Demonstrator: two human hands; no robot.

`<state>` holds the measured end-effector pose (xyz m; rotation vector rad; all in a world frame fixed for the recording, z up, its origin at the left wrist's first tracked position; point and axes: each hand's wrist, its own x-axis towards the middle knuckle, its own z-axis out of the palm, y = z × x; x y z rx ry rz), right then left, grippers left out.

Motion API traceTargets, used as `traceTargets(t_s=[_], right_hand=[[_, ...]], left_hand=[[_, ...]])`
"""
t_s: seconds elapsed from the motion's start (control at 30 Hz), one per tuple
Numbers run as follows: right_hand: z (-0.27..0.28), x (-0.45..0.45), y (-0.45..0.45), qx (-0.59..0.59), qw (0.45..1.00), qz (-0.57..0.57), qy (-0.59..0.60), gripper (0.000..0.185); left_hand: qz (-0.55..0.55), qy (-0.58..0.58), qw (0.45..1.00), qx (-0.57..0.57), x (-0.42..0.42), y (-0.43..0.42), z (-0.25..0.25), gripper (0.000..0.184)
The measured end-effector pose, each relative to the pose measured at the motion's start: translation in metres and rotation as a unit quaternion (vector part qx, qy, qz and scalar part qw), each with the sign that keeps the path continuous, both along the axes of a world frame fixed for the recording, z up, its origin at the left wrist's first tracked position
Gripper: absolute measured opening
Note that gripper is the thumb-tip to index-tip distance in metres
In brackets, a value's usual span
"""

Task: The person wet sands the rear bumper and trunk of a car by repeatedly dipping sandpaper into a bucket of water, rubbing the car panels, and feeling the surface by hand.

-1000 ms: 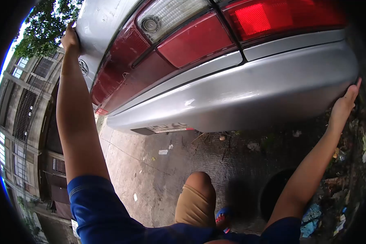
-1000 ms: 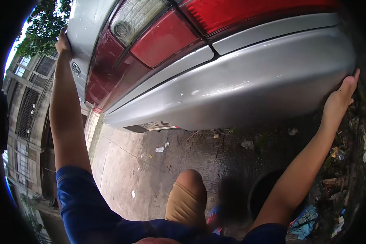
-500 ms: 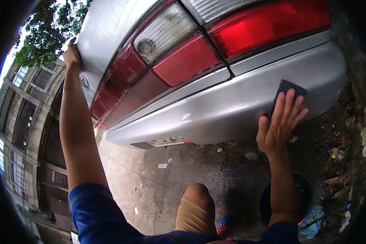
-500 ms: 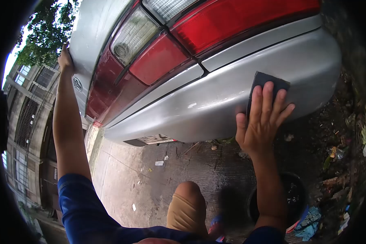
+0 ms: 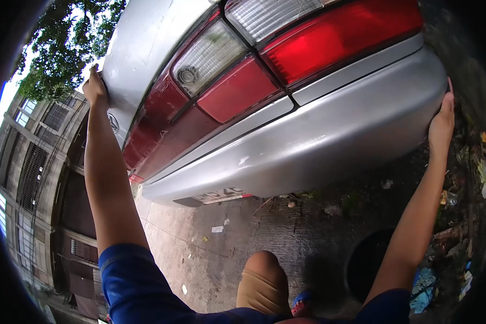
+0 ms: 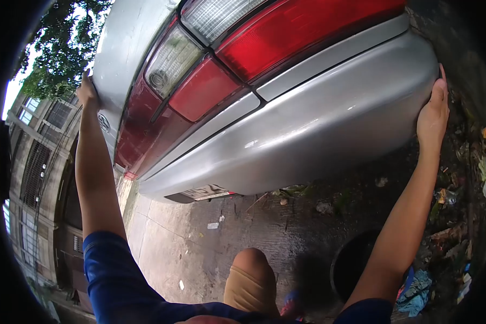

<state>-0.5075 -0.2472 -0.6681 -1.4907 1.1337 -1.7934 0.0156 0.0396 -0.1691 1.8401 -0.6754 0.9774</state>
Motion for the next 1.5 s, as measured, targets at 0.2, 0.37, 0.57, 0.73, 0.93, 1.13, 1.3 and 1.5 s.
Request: traceTargets(t_s=[0.2, 0.37, 0.57, 0.73, 0.93, 1.13, 1.3, 1.5], right_hand=[[0.012, 0.068, 0.208, -0.17, 0.912, 0.13, 0.349, 0.071], [-0.035, 0.029, 0.203, 0.035, 0.918, 0.38, -0.112, 0.063], [-0.068, -0.074, 0.169, 0.206, 0.795, 0.486, -0.301, 0.052], [-0.121, -0.095, 0.181, 0.315, 0.736, 0.594, -0.084, 0.024], [-0.264, -0.088, 0.234, 0.571, 0.611, 0.511, -0.199, 0.022], [-0.375, -0.112, 0.258, 0.661, 0.638, 0.103, -0.381, 0.035], [-0.47, -0.103, 0.287, 0.552, 0.76, 0.104, -0.327, 0.031], [-0.024, -0.024, 0.216, 0.393, 0.762, 0.197, -0.476, 0.031]], left_hand=[[0.091, -0.148, 0.985, -0.008, 0.005, 0.004, -0.019, 0.055], [-0.335, -0.314, 0.878, 0.134, -0.219, -0.033, -0.209, 0.044], [-0.439, -0.409, 0.645, 0.474, -0.393, -0.144, -0.361, 0.087], [-0.365, -0.467, 0.678, 0.435, -0.455, -0.275, -0.391, 0.076], [-0.289, -0.498, 0.678, 0.458, -0.457, -0.264, -0.402, 0.068], [-0.216, -0.615, 0.546, 0.527, -0.395, -0.139, -0.401, 0.072], [-0.151, -0.678, 0.391, 0.604, -0.296, -0.028, -0.441, 0.083], [-0.255, -0.515, 0.562, 0.596, -0.346, -0.069, -0.375, 0.091]])
